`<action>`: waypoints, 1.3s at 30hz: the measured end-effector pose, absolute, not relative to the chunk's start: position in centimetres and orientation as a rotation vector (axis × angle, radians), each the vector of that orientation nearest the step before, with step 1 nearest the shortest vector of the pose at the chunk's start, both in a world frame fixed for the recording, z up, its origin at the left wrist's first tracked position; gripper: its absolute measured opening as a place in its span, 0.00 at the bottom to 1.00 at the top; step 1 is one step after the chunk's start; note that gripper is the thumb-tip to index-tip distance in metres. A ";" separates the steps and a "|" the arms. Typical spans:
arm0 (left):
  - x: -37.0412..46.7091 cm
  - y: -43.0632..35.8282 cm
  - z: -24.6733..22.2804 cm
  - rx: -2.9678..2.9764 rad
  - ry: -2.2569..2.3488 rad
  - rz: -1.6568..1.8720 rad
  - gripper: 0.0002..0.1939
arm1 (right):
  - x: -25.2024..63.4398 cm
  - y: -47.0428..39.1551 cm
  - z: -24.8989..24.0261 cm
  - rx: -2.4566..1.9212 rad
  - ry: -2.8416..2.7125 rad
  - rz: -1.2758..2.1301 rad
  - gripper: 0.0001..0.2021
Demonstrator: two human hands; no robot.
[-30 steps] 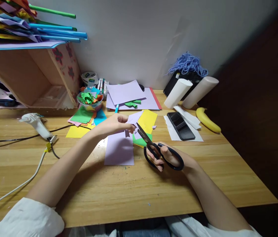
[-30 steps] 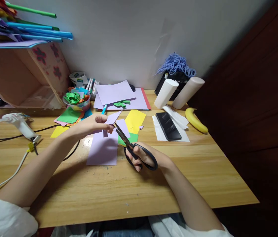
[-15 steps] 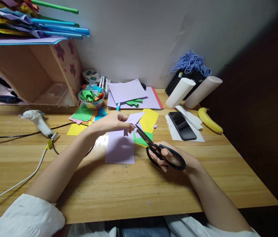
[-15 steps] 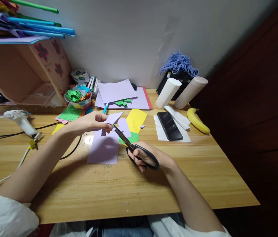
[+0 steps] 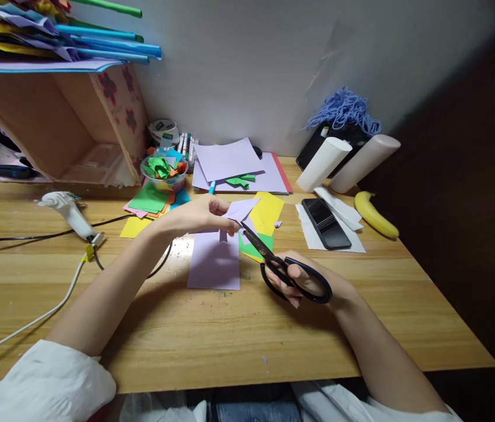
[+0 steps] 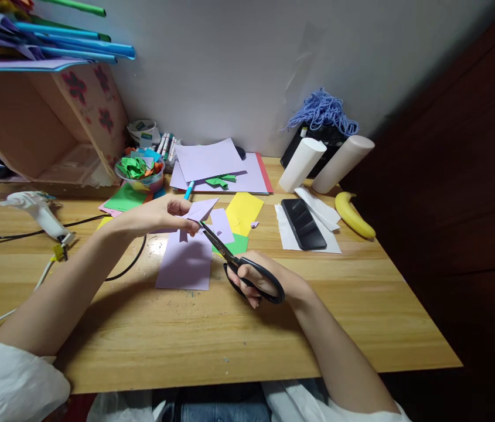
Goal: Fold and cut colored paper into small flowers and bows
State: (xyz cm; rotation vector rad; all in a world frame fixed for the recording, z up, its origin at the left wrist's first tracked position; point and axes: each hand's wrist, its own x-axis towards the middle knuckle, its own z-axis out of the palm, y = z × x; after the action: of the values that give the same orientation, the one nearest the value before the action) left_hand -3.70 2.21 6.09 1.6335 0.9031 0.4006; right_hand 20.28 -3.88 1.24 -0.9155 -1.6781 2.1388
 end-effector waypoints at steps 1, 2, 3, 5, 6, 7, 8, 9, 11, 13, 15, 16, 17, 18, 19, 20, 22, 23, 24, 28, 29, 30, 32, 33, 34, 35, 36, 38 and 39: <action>-3.7 2.3 6.1 1.629 0.897 0.402 0.07 | 20.2 -3.9 1.3 -0.938 -1.670 2.129 0.29; -3.7 2.3 6.1 1.626 0.894 0.404 0.07 | 20.1 -3.8 1.3 -0.961 -1.665 2.115 0.28; -3.7 2.3 6.0 1.624 0.893 0.405 0.07 | 20.0 -3.8 1.3 -0.984 -1.666 2.098 0.28; -3.8 2.4 6.0 1.623 0.893 0.406 0.06 | 19.9 -3.7 1.2 -1.035 -1.687 2.054 0.25; -3.8 2.5 6.0 1.621 0.897 0.411 0.07 | 20.0 -3.7 1.1 -1.065 -1.709 2.030 0.23; -3.9 2.5 6.0 1.617 0.902 0.416 0.07 | 20.0 -3.7 1.1 -1.097 -1.742 1.997 0.21; -3.9 2.5 6.0 1.610 0.909 0.422 0.07 | 20.1 -3.7 1.0 -1.130 -1.781 1.956 0.19; -3.9 2.5 6.1 1.600 0.913 0.431 0.07 | 20.3 -3.6 0.9 -1.165 -1.824 1.906 0.17; -3.9 2.5 6.1 1.577 0.914 0.462 0.08 | 20.8 -3.4 0.8 -1.244 -1.929 1.779 0.14; -3.8 2.5 6.1 1.561 0.908 0.501 0.09 | 21.4 -3.0 0.8 -1.393 -2.053 1.559 0.14; -3.7 2.6 6.0 1.554 0.915 0.519 0.10 | 21.9 -2.3 0.8 -1.619 -2.188 1.201 0.16; -3.5 2.6 5.9 1.552 0.926 0.512 0.11 | 22.2 -1.9 0.7 -1.735 -2.241 0.987 0.17; -3.4 2.6 5.7 1.550 0.938 0.501 0.12 | 22.4 -1.5 0.7 -1.845 -2.276 0.787 0.17; -3.2 2.6 5.6 1.550 0.948 0.490 0.13 | 22.6 -1.2 0.5 -1.946 -2.293 0.618 0.18; -3.0 2.5 5.4 1.553 0.954 0.469 0.14 | 22.7 -0.9 0.4 -2.041 -2.293 0.484 0.19; -2.8 2.4 5.2 1.552 0.963 0.468 0.14 | 22.8 -0.6 0.1 -2.124 -2.285 0.381 0.20; -2.3 2.1 4.8 1.564 1.005 0.452 0.14 | 22.8 -0.2 -0.4 -2.233 -2.256 0.243 0.20; -2.0 1.8 4.6 1.590 1.046 0.443 0.15 | 22.8 -0.1 -0.6 -2.257 -2.239 0.207 0.18; -1.7 1.6 4.3 1.609 1.101 0.455 0.15 | 22.7 -0.1 -0.7 -2.259 -2.212 0.183 0.17; -0.5 0.4 3.2 1.696 1.164 0.531 0.16 | 21.6 -0.8 -0.5 -1.876 -2.005 0.165 0.12; -0.2 0.1 3.0 1.734 1.185 0.572 0.15 | 21.1 -1.1 -0.3 -1.698 -1.931 0.245 0.12; 0.1 -0.2 2.9 1.776 1.202 0.599 0.15 | 20.5 -1.5 -0.2 -1.527 -1.859 0.403 0.12; 0.6 -0.8 2.8 1.884 1.237 0.617 0.14 | 19.1 -2.4 0.0 -1.302 -1.695 0.769 0.13; 0.9 -1.0 2.8 1.953 1.254 0.608 0.14 | 18.5 -2.9 -0.1 -1.242 -1.600 0.892 0.13; 1.1 -1.2 2.9 2.032 1.267 0.594 0.13 | 18.0 -3.2 -0.2 -1.205 -1.531 0.970 0.14; 1.2 -1.3 3.0 2.117 1.268 0.581 0.13 | 17.5 -3.6 -0.3 -1.187 -1.471 0.994 0.14; 1.4 -1.3 3.0 2.203 1.253 0.576 0.13 | 17.2 -3.8 -0.4 -1.175 -1.435 0.984 0.13; 1.6 -1.4 3.0 2.337 1.188 0.635 0.10 | 17.1 -4.2 -0.4 -1.160 -1.441 0.886 0.10; 1.6 -1.4 3.1 2.374 1.152 0.700 0.08 | 17.3 -4.3 -0.4 -1.152 -1.475 0.806 0.09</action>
State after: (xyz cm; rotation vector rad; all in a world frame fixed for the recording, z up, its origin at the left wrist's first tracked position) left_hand 1.59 -1.43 3.07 2.3736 1.1522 0.7004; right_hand 17.25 -4.26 -0.39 -1.1518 -1.4755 0.8060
